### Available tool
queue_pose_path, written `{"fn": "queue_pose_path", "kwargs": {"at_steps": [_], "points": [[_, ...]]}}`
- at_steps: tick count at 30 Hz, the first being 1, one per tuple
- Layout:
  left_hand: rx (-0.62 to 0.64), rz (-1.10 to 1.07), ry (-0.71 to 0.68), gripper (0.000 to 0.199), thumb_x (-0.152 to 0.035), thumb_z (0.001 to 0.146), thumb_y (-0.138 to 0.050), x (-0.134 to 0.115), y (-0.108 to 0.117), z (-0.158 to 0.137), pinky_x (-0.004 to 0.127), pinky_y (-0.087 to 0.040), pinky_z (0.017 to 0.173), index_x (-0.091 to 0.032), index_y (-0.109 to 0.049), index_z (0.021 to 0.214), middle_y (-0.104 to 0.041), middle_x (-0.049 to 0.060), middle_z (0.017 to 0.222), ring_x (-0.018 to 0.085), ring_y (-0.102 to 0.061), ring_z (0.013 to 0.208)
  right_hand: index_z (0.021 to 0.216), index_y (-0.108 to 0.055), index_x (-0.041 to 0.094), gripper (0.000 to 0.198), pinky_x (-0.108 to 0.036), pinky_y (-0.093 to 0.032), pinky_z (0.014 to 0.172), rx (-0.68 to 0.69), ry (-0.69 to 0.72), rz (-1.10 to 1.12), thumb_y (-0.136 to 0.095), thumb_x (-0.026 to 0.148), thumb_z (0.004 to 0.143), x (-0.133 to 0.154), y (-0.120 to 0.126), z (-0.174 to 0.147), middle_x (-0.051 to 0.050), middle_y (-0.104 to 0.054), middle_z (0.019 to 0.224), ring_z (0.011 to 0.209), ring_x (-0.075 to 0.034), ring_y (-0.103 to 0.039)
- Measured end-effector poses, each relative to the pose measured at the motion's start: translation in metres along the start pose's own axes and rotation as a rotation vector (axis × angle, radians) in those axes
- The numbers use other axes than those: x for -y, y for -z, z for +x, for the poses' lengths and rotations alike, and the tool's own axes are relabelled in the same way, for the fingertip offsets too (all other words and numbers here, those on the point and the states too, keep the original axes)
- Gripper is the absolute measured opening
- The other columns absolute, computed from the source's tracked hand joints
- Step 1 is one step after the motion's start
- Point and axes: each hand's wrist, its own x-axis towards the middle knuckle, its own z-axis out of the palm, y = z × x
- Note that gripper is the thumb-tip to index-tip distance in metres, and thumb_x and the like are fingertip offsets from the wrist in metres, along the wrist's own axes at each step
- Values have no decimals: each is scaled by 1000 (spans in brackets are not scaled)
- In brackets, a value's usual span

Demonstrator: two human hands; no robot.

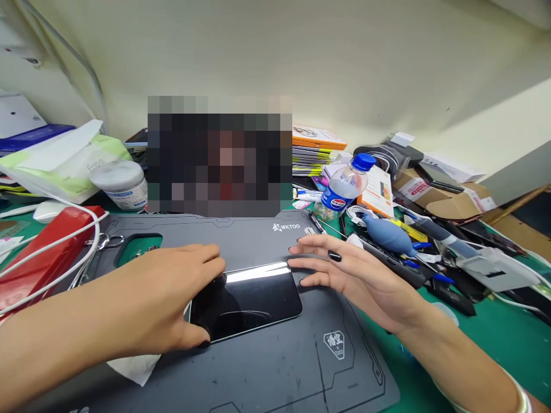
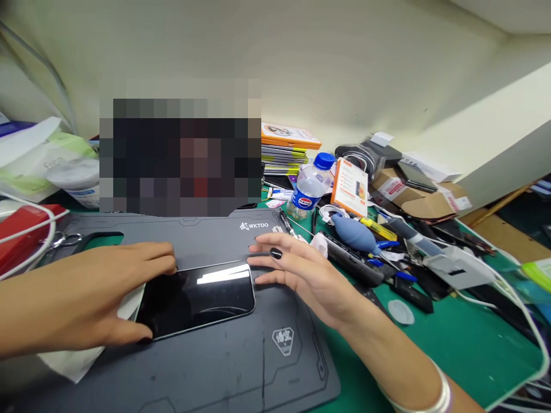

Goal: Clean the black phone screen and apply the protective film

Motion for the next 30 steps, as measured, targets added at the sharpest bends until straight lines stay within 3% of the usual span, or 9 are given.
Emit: {"fn": "queue_pose_path", "kwargs": {"at_steps": [7,12,24,30], "points": [[55,41,15,39,-33,72,-80,-2,4,3,45,-55,78,-22,-69,108,-69,10,114,36,-72,98,122,-77,27,43,-49,-58,104,-22,1,-15,-84,51,88,-1,2,3,-12,-72,136,131,-36,-68],[-34,46,-16,39,-33,68,-81,4,-4,4,41,-51,71,-22,-68,103,-68,7,104,33,-71,90,119,-79,28,40,-55,-52,113,-1,28,-44,-84,52,87,-2,1,2,-11,-72,136,131,-35,-67],[-174,93,-103,38,-44,67,-85,4,-13,5,40,-48,64,-23,-63,89,-65,4,93,32,-69,83,114,-82,26,41,-52,-54,111,-11,-30,-57,-83,55,85,-3,-1,4,-12,-73,133,134,-36,-62],[-66,125,-65,36,-42,72,-83,-5,-4,4,43,-53,71,-21,-66,96,-67,7,99,35,-71,90,113,-83,26,35,-48,-55,110,16,-14,30,-78,51,89,-2,-1,6,-11,-74,132,131,-33,-64]]}}
